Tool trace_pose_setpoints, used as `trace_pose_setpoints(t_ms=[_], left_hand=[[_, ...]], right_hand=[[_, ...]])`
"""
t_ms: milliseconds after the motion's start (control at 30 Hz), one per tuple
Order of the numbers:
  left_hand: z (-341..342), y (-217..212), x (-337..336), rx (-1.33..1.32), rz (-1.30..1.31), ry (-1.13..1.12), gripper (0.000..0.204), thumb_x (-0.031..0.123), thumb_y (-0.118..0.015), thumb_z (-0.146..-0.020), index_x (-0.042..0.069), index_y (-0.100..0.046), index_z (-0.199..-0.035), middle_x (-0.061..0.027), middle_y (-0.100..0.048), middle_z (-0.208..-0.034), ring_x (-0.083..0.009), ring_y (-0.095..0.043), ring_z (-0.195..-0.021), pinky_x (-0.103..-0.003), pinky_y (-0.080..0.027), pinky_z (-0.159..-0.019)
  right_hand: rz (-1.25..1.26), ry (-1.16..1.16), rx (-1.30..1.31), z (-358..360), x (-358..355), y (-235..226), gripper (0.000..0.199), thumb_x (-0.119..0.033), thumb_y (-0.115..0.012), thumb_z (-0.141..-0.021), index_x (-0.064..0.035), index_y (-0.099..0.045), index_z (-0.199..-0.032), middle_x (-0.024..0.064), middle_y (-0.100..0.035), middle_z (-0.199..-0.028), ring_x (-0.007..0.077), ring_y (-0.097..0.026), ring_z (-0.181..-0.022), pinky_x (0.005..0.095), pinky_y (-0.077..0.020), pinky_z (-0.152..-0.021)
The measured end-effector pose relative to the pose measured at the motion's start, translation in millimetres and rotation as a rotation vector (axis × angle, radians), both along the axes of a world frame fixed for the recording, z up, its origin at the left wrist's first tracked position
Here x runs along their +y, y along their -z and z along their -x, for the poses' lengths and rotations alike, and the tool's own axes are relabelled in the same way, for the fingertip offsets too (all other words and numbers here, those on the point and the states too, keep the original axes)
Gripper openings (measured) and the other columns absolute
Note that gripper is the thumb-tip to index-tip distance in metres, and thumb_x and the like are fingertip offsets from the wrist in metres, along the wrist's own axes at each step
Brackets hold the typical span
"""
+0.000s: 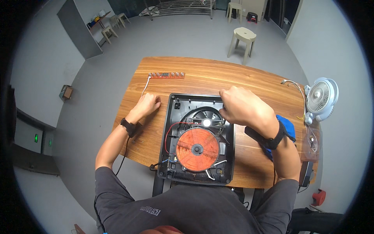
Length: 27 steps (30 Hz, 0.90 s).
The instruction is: The person assembles an electronic device on a wooden table. They connect internal wires, use a screwdriver to secure a circuit board, and then close the device's casing.
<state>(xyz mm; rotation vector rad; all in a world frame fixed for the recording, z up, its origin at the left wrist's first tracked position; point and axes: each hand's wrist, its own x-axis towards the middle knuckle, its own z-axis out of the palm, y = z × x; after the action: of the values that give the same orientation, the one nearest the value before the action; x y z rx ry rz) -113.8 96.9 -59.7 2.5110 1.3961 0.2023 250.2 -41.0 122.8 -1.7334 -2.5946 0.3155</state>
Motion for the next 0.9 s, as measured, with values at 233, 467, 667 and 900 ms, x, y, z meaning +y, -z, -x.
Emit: trace_pose_setpoints(t_ms=[233, 467, 667, 900], left_hand=[[-19, -15, -11, -0.331, -0.033, 0.125, 0.01, 0.003, -0.071, -0.085, -0.002, -0.071, -0.094, -0.0183, -0.072, -0.087, -0.032, -0.073, -0.08, -0.04, -0.059, -0.073], [-40, -37, -42, -0.432, 0.095, 0.181, 0.014, 0.002, -0.076, -0.084, -0.003, -0.072, -0.097, -0.0152, -0.072, -0.087, -0.0246, -0.072, -0.077, -0.036, -0.059, -0.071], [-52, -54, -64, -0.409, 0.184, 0.2, 0.017, 0.006, -0.075, -0.09, -0.002, -0.075, -0.105, -0.0146, -0.077, -0.094, -0.0222, -0.075, -0.084, -0.034, -0.06, -0.075], [-64, -61, -75, -0.467, 0.265, 0.227, 0.017, 0.003, -0.072, -0.092, -0.002, -0.074, -0.108, -0.0145, -0.078, -0.097, -0.0216, -0.077, -0.088, -0.033, -0.062, -0.079]], right_hand=[[0.02, -0.02, 0.011, -4, 0, -2, 0.027, -0.022, -0.073, -0.086, 0.0038, -0.065, -0.087, 0.0255, -0.067, -0.073, 0.0447, -0.067, -0.073, 0.049, -0.055, -0.068], [0.202, 0.018, -0.012, -9, -7, -22, 0.027, -0.025, -0.072, -0.086, 0.0007, -0.074, -0.092, 0.0239, -0.071, -0.081, 0.0427, -0.07, -0.08, 0.0495, -0.0567, -0.075], [0.142, -0.03, -0.019, -16, -7, -21, 0.03, -0.032, -0.075, -0.092, -0.0024, -0.074, -0.095, 0.0235, -0.07, -0.08, 0.0429, -0.068, -0.077, 0.0474, -0.0547, -0.07], [0.013, -0.087, 0.116, -3, -8, -46, 0.032, -0.03, -0.072, -0.096, 0.0011, -0.068, -0.103, 0.0232, -0.07, -0.084, 0.0433, -0.067, -0.08, 0.0462, -0.0538, -0.072]])
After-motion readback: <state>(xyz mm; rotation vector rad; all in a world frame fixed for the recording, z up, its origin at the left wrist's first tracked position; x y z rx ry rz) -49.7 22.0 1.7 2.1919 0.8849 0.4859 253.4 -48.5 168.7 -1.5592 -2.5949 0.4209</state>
